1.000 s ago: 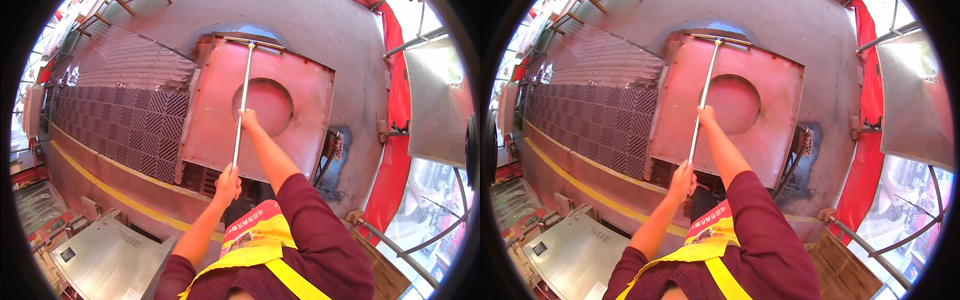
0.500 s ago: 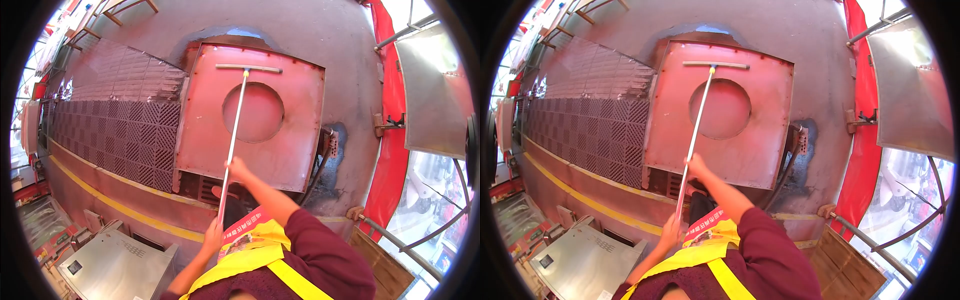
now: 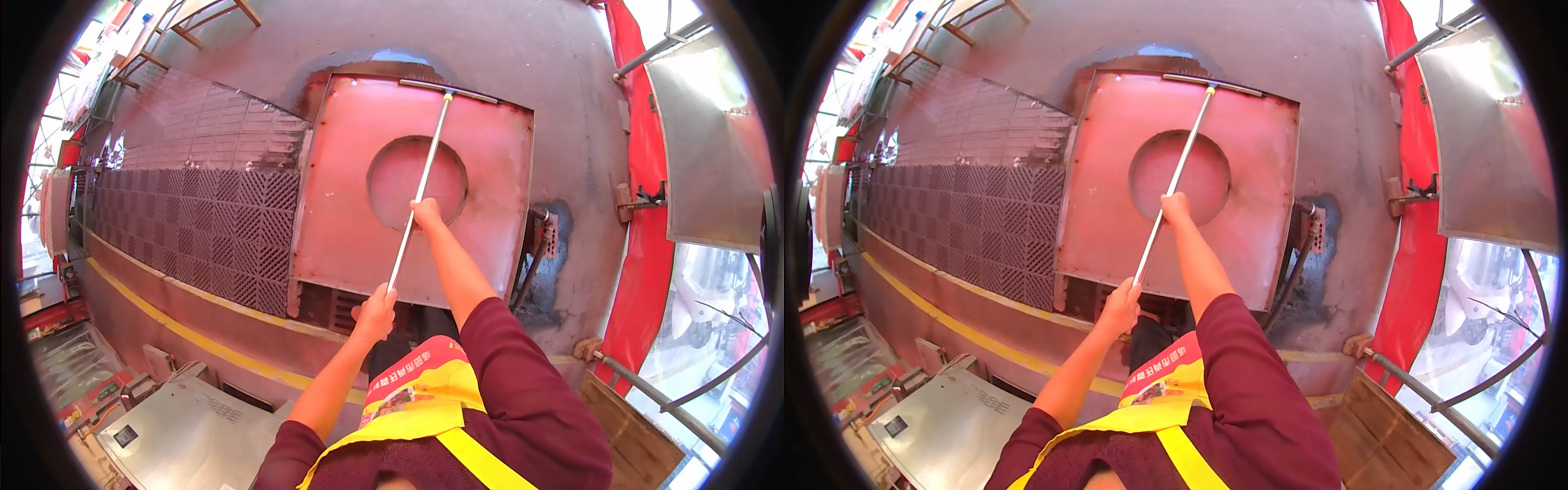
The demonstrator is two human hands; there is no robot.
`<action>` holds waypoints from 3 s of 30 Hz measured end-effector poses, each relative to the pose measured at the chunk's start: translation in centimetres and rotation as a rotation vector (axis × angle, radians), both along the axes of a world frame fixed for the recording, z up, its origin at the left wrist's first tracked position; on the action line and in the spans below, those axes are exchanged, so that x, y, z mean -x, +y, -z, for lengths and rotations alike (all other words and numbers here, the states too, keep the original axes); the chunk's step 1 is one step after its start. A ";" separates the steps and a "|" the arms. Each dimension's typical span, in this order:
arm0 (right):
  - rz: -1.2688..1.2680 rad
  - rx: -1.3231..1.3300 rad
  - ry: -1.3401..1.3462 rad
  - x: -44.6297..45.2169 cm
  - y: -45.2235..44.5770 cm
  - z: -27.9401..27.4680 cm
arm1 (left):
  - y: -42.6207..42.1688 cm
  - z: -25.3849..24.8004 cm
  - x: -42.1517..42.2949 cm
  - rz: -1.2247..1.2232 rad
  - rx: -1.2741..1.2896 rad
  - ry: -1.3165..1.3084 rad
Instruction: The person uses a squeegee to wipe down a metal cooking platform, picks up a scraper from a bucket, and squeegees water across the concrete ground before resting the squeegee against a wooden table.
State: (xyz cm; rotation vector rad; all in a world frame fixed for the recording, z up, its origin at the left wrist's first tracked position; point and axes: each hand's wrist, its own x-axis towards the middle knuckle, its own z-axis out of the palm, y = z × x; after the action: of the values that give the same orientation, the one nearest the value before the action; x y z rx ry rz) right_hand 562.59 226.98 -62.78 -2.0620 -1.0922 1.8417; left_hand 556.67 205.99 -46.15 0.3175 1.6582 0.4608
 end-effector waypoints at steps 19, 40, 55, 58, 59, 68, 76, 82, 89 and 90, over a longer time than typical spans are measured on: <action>-0.096 -0.054 0.117 -0.5 -4.8 2.2 | -4.1 0.7 0.5 0.121 -0.125 0.116; 0.792 0.599 1.073 6.3 -15.2 -11.7 | -17.9 -28.7 23.5 0.024 -0.332 0.709; 1.181 0.293 0.782 -10.1 -6.6 -4.5 | 2.6 -18.8 4.6 -0.025 -1.385 -0.401; 1.073 0.343 0.650 -8.7 -7.5 -3.2 | 1.1 -19.4 5.7 -0.008 -1.424 -0.355; 1.004 0.378 0.615 -6.9 -8.0 -3.9 | 0.5 -20.3 6.7 -0.005 -1.445 -0.327; 0.687 0.785 1.079 11.3 -17.1 -15.7 | -8.7 -34.6 12.1 0.116 -1.572 0.083; 0.551 1.060 1.049 20.7 -19.0 -13.6 | -4.8 -33.0 10.0 0.277 -1.399 0.319; 0.543 1.054 1.033 19.7 -16.5 -10.5 | -0.5 -29.3 8.7 0.190 -1.379 0.295; 0.575 0.901 1.171 14.0 -12.7 -12.3 | -0.3 -32.4 11.5 0.316 -1.433 0.067; 0.571 0.875 1.179 13.1 -12.2 -12.8 | -0.6 -32.6 11.8 0.337 -1.444 0.042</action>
State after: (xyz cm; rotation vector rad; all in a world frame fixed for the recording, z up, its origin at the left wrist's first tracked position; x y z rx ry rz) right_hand 549.49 214.82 -49.99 -0.8303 0.5978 2.6706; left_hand 544.90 205.40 -13.53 1.6192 0.9987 1.3325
